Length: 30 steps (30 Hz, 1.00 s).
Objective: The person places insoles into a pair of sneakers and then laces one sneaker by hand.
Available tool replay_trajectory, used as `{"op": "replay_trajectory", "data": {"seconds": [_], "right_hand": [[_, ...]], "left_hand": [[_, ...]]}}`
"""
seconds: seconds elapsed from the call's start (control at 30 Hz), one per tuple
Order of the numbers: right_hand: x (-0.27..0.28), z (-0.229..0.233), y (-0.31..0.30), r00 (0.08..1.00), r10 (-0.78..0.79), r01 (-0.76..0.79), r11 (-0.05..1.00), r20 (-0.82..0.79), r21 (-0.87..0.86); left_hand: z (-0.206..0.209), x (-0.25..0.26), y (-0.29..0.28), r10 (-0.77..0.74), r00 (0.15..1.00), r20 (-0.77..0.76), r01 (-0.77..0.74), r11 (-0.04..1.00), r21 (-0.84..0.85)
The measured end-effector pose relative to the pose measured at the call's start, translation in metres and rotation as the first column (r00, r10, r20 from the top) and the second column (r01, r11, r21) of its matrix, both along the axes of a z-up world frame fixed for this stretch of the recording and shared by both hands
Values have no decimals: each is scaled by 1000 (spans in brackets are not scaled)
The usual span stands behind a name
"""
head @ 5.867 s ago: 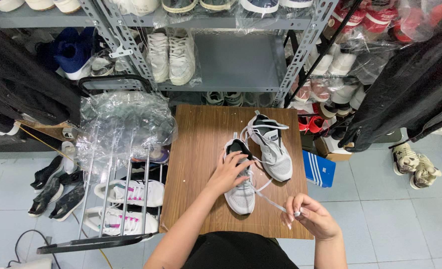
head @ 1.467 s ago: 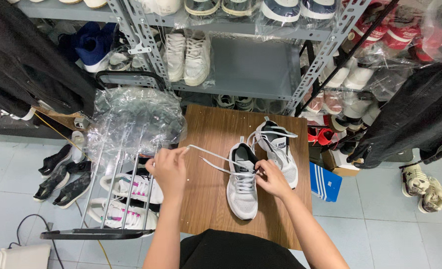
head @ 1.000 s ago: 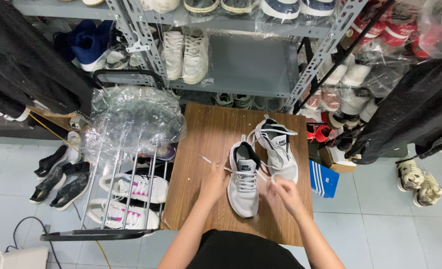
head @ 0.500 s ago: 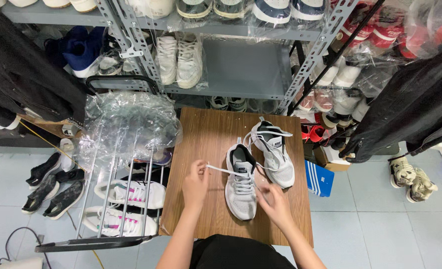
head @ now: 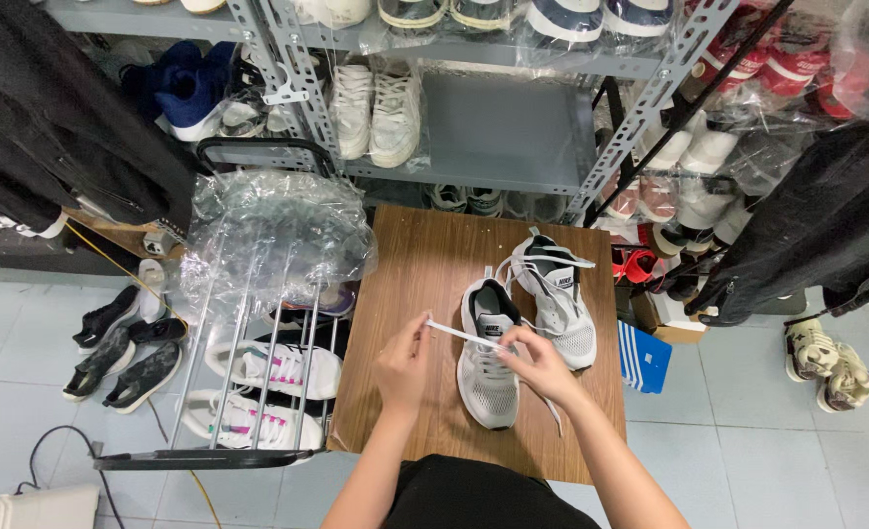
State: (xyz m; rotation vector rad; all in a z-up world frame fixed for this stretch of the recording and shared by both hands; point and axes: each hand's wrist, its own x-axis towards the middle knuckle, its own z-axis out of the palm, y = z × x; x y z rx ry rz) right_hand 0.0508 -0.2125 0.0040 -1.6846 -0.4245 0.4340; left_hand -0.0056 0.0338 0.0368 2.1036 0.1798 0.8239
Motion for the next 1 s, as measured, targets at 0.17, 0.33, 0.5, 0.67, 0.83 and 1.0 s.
{"op": "replay_trajectory", "data": {"seconds": [0.17, 0.33, 0.5, 0.67, 0.83, 1.0], "right_hand": [[-20, -4, -20, 987, 19, -20, 1000, -158, 0], [-37, 12, -12, 972, 159, -156, 987, 172, -36], [-54, 28, 13, 954, 168, -147, 984, 247, -101], [-57, 37, 21, 943, 190, -140, 971, 272, -195], [-57, 41, 19, 954, 197, -150, 966, 226, -208], [-57, 41, 18, 950, 229, -178, 956, 214, -232]], "left_hand": [[-33, -2, -22, -94, 976, -197, 113, 990, 86], [-61, 8, -39, -240, 971, -16, 239, 969, -66], [-91, 12, -54, -274, 927, -256, 107, 848, -519], [-120, 22, -68, -243, 966, -91, 72, 588, -806], [-139, 27, -73, -208, 976, -68, 48, 503, -863], [-151, 31, -79, -182, 983, -37, 56, 481, -875]]}}
